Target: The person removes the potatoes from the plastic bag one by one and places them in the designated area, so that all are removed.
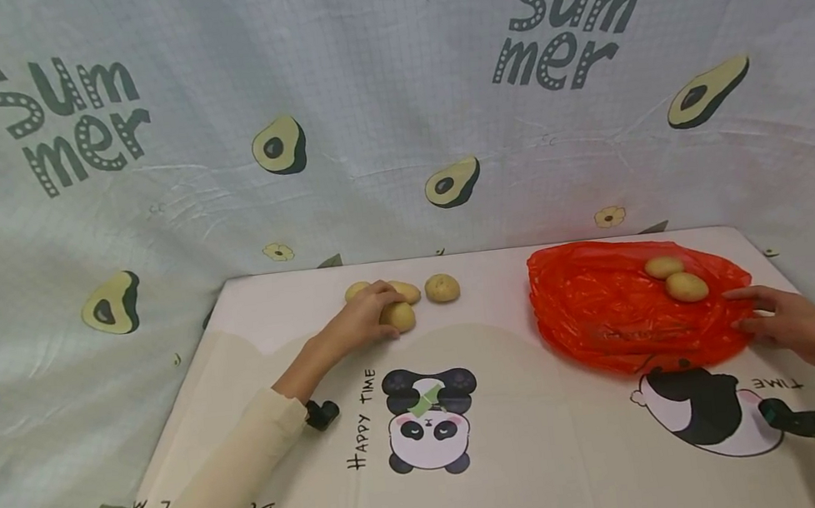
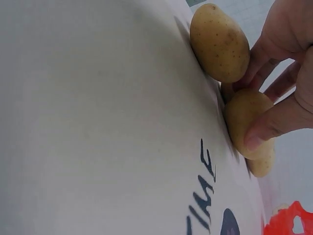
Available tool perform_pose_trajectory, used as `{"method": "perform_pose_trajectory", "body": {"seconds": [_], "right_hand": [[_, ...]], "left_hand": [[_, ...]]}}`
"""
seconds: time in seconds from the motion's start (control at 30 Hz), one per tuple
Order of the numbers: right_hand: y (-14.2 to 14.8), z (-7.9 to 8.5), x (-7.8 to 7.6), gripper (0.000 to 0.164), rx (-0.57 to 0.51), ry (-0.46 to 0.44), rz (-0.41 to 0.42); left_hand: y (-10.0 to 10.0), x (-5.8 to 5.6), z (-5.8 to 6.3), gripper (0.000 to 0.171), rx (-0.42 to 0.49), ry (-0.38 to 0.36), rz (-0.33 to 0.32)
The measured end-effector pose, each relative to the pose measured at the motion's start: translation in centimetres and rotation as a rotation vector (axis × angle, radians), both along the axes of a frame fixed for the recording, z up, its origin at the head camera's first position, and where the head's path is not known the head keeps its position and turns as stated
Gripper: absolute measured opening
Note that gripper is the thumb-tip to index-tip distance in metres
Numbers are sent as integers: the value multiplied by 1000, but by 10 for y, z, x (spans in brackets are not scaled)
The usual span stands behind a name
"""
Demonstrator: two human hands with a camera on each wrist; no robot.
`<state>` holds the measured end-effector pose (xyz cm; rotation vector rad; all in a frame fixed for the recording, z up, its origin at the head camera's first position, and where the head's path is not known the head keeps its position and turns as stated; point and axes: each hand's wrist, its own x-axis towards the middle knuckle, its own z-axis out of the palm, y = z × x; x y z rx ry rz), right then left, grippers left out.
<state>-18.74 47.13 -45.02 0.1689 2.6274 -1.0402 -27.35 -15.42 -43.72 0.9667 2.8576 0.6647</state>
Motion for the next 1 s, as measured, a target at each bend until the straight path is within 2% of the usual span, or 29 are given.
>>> {"method": "perform_pose_trajectory", "body": {"seconds": [0.27,0.47,0.73,1.0], "right_hand": [[0,-1,0,64,10,5,-5],[0,-1,-1,63,19,10,-12],[0,0,0,64,13,2,-8],[-2,1,1,64,12,-1,-13]], "left_hand": [[-1,-2,4,48,16,-15,-10],[9,-3,12,39,46,-16,-19],[43,5,24,39,57,-24,-56],[86,15,36,38,85,-49,-159]]}}
